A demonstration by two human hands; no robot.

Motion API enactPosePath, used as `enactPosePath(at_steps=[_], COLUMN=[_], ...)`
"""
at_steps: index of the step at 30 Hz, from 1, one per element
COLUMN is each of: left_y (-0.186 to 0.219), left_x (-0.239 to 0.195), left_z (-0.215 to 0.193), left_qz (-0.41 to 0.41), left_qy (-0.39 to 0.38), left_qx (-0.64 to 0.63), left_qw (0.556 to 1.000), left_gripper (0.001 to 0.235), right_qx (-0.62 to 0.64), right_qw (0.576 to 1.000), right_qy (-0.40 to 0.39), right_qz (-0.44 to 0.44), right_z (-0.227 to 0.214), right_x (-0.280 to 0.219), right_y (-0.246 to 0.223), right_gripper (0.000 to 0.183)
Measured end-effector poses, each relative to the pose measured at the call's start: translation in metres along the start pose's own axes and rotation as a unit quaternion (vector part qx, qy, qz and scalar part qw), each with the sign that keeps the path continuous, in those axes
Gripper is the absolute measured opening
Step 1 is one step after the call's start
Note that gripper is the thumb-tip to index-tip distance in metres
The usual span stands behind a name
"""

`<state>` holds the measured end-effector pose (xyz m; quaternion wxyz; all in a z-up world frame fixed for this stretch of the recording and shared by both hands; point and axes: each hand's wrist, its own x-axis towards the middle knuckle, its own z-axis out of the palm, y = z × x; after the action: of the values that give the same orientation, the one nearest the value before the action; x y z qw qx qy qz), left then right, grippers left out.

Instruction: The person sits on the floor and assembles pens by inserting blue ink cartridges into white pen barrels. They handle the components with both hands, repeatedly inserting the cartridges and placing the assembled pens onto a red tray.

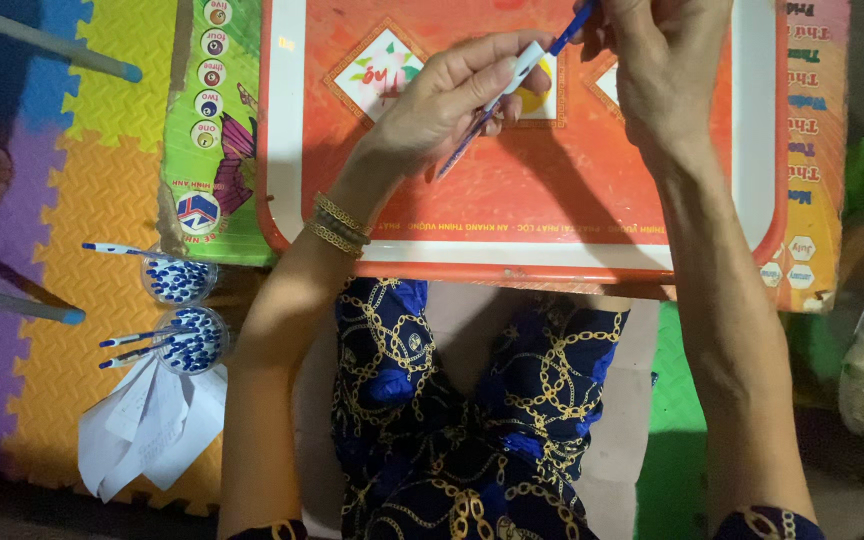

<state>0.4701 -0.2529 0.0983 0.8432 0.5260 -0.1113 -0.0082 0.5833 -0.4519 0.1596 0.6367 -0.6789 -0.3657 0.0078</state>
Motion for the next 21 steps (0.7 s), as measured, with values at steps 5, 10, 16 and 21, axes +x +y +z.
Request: enactPosePath(at_steps=[5,10,16,21], left_y=[-0.002,-0.002,-0.015,-0.014], left_x=[-0.002,-0.003,-0.005,-0.005], left_z=[0.002,0.013,0.018,0.028], left_qz=[-0.004,-0.032,0.018,0.066], left_qy=[0.009,0.052,0.063,0.055], left_qx=[0.023,0.05,-0.003,-0.01], left_qw=[1.0,0.997,0.998,0.996], left_gripper=[0.048,0.044,0.031,0.031], right_qx=[0.005,-0.038,-0.172,-0.019], right_qw=[1.0,0.999,0.978,0.987], right_qy=[0.014,0.026,-0.093,-0.072], right_qz=[-0.016,0.024,0.073,0.141], right_z=[0.002,0.014,0.013,0.017], right_x=[-0.004,-0.012,-0.03,-0.05], right_y=[0.007,-0.03,-0.029,-0.021], right_gripper=[0.029,0.038,0.039,0.016])
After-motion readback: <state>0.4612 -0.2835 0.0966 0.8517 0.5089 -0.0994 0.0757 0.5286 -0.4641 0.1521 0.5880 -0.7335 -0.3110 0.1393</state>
